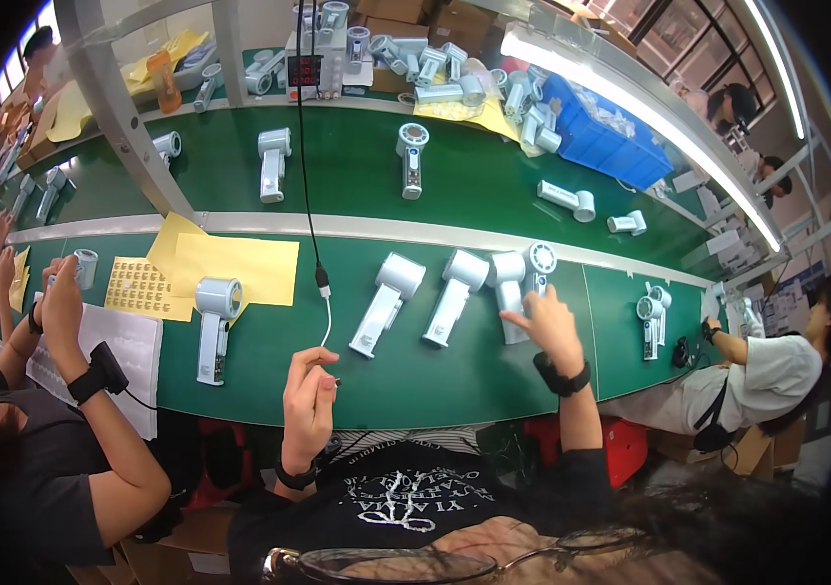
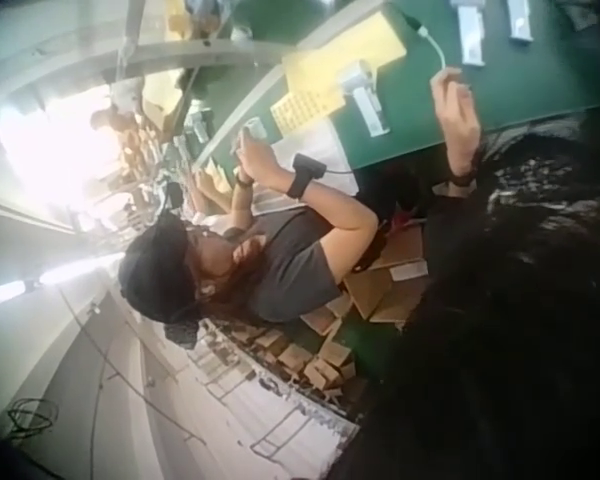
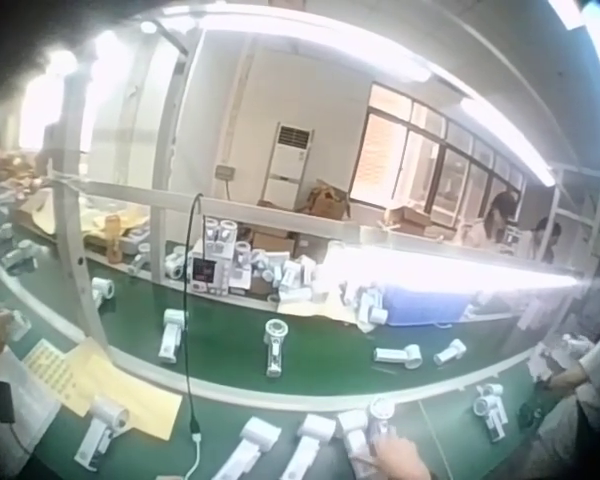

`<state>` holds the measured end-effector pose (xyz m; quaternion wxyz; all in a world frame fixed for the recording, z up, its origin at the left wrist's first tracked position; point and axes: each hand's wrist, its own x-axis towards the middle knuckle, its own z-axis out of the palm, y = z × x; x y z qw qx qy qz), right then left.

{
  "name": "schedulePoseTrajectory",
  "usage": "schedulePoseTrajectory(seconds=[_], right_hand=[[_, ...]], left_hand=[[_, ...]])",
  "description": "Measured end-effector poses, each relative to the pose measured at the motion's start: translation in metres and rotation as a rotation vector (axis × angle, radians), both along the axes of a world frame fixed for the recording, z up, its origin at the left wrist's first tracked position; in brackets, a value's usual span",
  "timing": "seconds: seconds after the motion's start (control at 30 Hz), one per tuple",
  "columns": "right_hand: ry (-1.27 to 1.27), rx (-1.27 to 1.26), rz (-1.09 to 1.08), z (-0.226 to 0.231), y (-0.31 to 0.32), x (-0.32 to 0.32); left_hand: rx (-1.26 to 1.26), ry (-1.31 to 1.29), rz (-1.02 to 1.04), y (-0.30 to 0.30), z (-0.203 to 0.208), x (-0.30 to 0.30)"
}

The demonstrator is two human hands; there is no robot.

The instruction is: Inspecting and organizing handheld portable fans on a factory production line.

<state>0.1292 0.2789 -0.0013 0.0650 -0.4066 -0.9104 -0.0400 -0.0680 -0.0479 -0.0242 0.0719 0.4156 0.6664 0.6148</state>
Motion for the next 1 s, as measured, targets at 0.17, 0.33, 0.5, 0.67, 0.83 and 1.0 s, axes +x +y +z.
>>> schedulePoseTrajectory(seconds=[0.17, 0.33, 0.5, 0.67, 0.83, 1.0], right_hand=[[0.225, 0.205, 0.296, 0.056, 0.041, -0.130], [-0.087, -0.457, 0.082, 0.007, 0.113, -0.259], [0.012, -0.168, 0.293, -0.010, 0.108, -0.278], [-0.204, -0.032, 0.800, 0.048, 0.027, -0.251], [-0.350, -0.056, 1.107, 0.032, 0.003, -0.257], [-0.532, -0.396, 1.117, 0.038, -0.001, -0.292]], left_hand=[[-0.005, -0.008, 0.011, -0.006, 0.002, 0.003], [-0.012, -0.036, -0.007, -0.001, 0.007, 0.004], [-0.061, -0.109, 0.080, -0.022, 0.019, 0.008], [0.429, -0.105, 0.630, -0.038, 0.001, -0.004], [1.134, 0.045, 1.018, -0.059, 0.015, -0.006], [1.110, 0.048, 0.990, -0.057, 0.010, 0.000]])
